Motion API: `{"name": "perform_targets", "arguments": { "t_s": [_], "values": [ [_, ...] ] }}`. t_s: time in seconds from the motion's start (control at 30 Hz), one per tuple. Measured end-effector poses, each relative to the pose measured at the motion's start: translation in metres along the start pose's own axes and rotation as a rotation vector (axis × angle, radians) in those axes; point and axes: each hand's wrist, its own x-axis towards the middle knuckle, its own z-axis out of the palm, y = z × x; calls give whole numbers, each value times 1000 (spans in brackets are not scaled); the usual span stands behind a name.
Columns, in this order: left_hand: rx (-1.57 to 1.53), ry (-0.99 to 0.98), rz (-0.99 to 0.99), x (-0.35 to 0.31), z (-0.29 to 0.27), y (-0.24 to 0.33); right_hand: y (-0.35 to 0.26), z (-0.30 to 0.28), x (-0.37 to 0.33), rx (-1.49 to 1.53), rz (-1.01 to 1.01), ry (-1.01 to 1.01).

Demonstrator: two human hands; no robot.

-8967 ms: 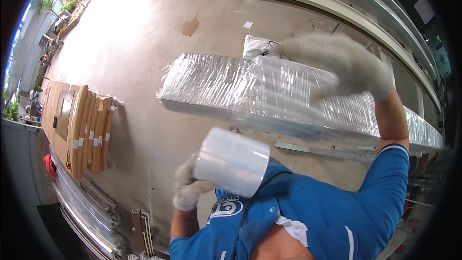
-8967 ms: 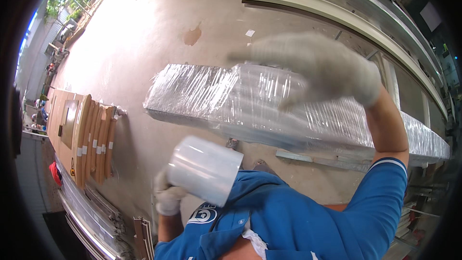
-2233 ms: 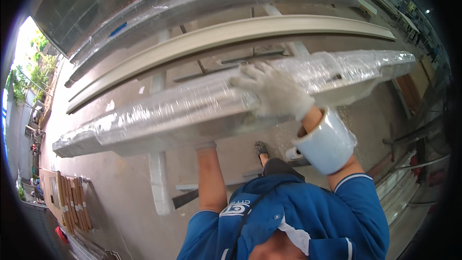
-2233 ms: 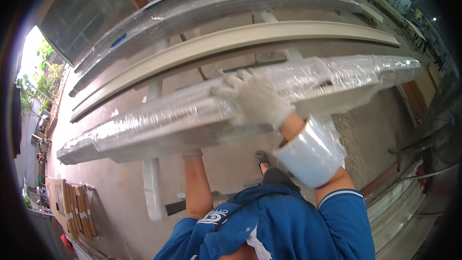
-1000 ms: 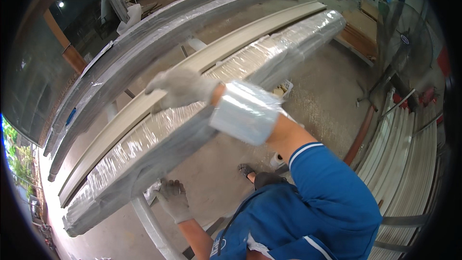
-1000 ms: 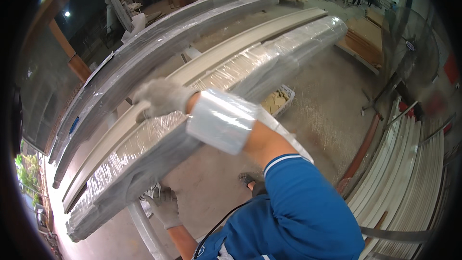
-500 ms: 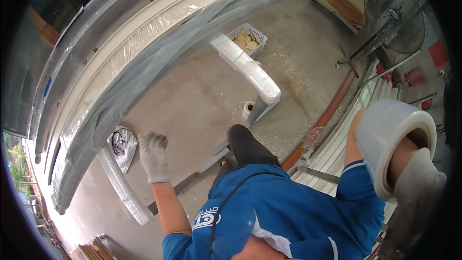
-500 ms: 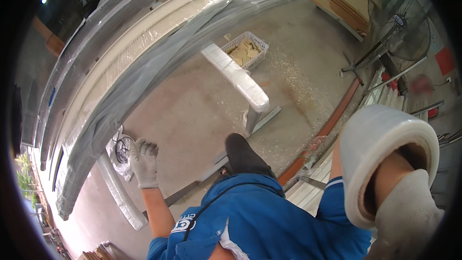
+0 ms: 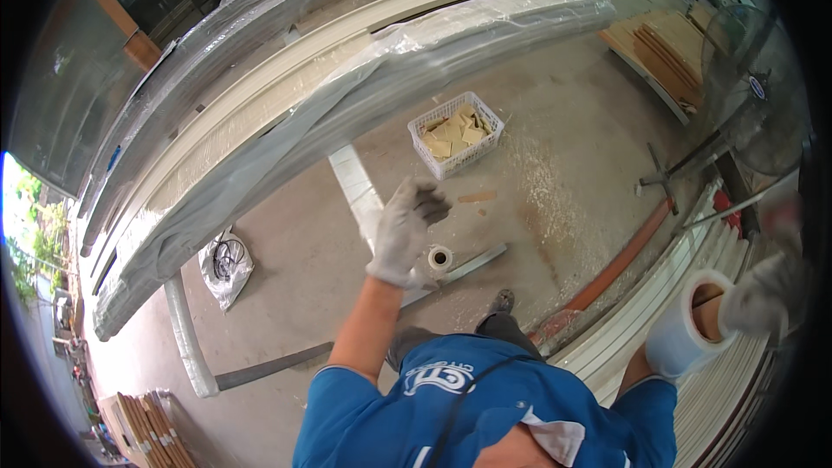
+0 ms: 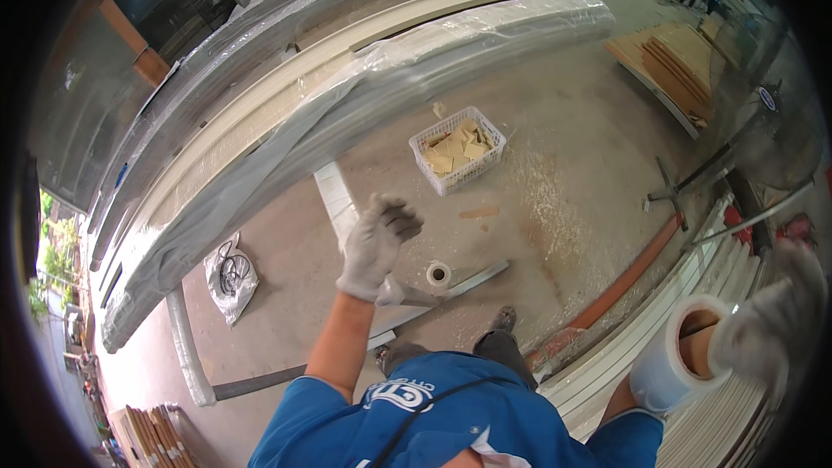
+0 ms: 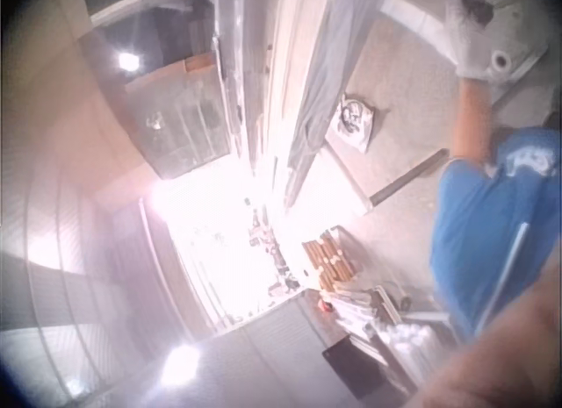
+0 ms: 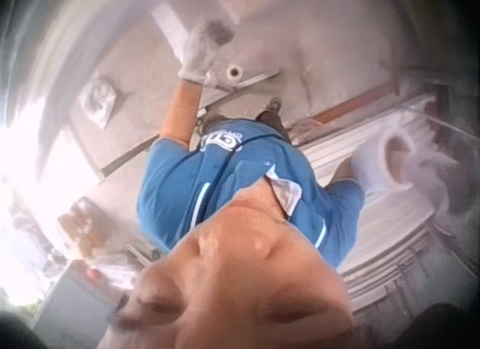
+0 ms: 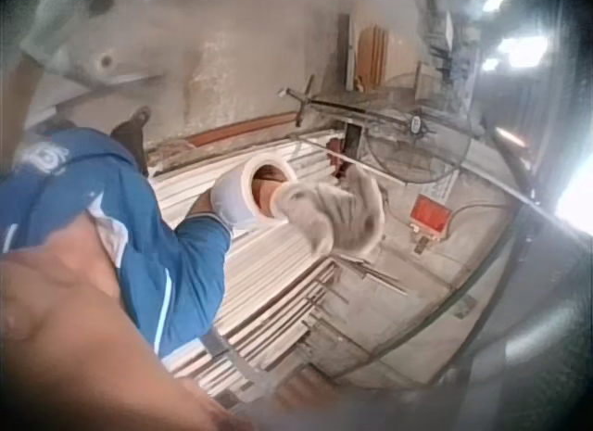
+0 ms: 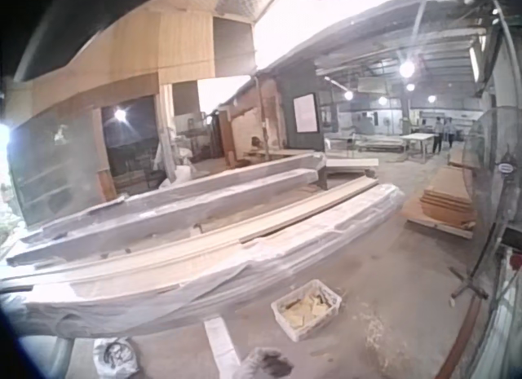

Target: The person wraps long metal profiles with plastic film, places small foam blocks on the wrapped profile, and secures them with additional plastic wrap. The person then stacks the wrapped profiles on a rack.

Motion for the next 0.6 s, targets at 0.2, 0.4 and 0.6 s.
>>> {"name": "perform_targets", "arguments": {
  "t_s": [0.2,0.4,0.6],
  "values": [
    [1464,448,1112,117,55,79,152,-13,-66,-312,829,-91],
    [2053,768,444,236,19,192,267,25,-88,-165,883,-282],
    [2007,686,202,278,7,197,389,87,-104,-83,980,-354]
  ]
}}
